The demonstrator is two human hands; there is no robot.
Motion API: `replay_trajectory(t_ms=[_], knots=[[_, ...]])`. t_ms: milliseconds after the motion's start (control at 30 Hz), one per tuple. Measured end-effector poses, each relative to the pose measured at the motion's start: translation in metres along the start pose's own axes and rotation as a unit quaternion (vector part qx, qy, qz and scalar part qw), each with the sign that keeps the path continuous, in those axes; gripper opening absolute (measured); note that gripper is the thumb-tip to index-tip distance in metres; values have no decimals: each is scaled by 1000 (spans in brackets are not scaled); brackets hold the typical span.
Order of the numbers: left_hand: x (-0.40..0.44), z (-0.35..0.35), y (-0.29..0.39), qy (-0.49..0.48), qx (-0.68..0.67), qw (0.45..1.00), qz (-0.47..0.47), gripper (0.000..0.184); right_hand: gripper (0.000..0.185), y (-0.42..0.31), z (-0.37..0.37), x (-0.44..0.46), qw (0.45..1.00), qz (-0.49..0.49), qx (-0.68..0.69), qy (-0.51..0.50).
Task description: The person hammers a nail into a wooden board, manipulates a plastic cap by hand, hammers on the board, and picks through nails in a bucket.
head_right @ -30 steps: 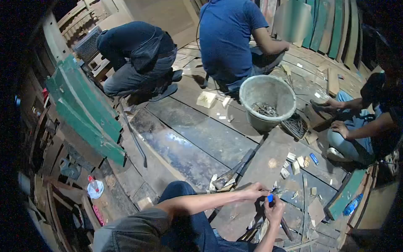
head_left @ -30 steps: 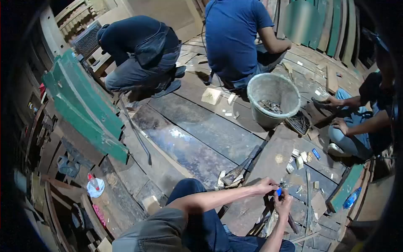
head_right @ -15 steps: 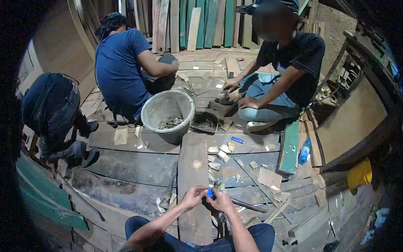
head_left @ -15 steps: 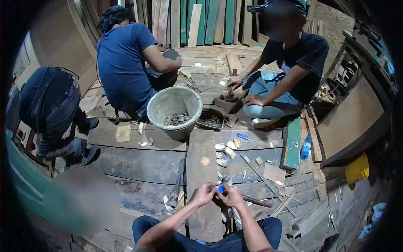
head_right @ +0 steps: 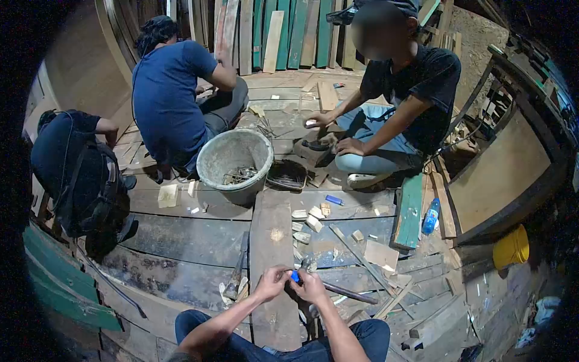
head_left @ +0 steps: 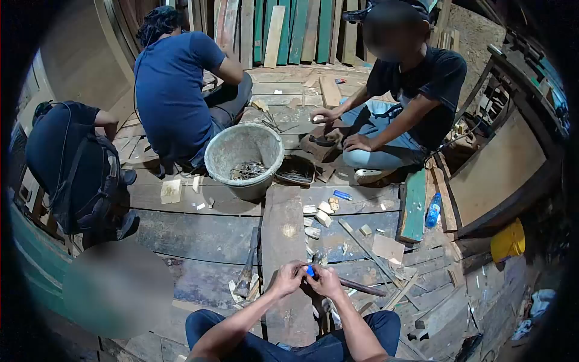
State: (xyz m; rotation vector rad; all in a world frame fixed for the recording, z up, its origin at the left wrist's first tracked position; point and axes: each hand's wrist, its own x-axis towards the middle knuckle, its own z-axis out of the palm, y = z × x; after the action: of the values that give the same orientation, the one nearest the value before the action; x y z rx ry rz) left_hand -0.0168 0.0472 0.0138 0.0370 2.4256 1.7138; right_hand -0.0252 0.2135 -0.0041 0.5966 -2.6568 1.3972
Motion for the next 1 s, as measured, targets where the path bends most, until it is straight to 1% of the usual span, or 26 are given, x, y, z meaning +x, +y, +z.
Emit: replay_trajectory(t_ms=[100,133,233,367,400,500,533,567,633,667,700,733,767,833,933,967,1000], knots=[[2,1,-6,-2,33,999,8,24,27,-1,1,0,1000,25,-2,-16],[1,1,-5,4,32,999,8,24,26,-3,1,0,999,47,0,-16],[-1,-1,3,4,34,999,20,25,25,-4,0,-1,997,69,14,-28],[2,1,-5,17,53,995,81,25,23,2,5,-1,999,44,9,-14],[-1,-1,3,27,59,995,71,23,22,3,6,-1,999,36,11,-9],[3,0,-6,11,54,995,77,23,22,6,7,-4,1000,16,15,8],[5,0,-6,6,68,992,106,20,23,5,8,-5,999,33,14,2],[6,5,-19,28,57,989,132,20,25,4,8,-6,999,26,30,12],[7,4,-22,-7,30,991,131,20,26,-2,-1,-7,1000,1,4,3],[8,0,-22,-23,46,990,130,21,27,-5,-7,-9,1000,6,-5,-13],[3,-2,-18,-42,62,989,125,21,28,-14,-15,-13,999,16,-13,-31],[2,-7,-11,-42,111,983,140,22,31,-20,-24,-14,994,61,-32,-80],[-2,-14,-3,-82,100,984,126,23,33,-21,-28,-18,999,15,3,-52],[-14,-27,19,-77,163,978,109,26,33,-16,-39,-31,998,-6,-46,-44],[-39,-47,52,-104,161,981,41,30,34,-38,-60,-58,997,35,-62,-5],[-39,-45,32,-113,126,984,56,35,36,-42,-63,-66,998,35,-47,-22],[-49,-44,32,-116,133,981,83,36,36,-52,-65,-75,998,19,-49,-18]])
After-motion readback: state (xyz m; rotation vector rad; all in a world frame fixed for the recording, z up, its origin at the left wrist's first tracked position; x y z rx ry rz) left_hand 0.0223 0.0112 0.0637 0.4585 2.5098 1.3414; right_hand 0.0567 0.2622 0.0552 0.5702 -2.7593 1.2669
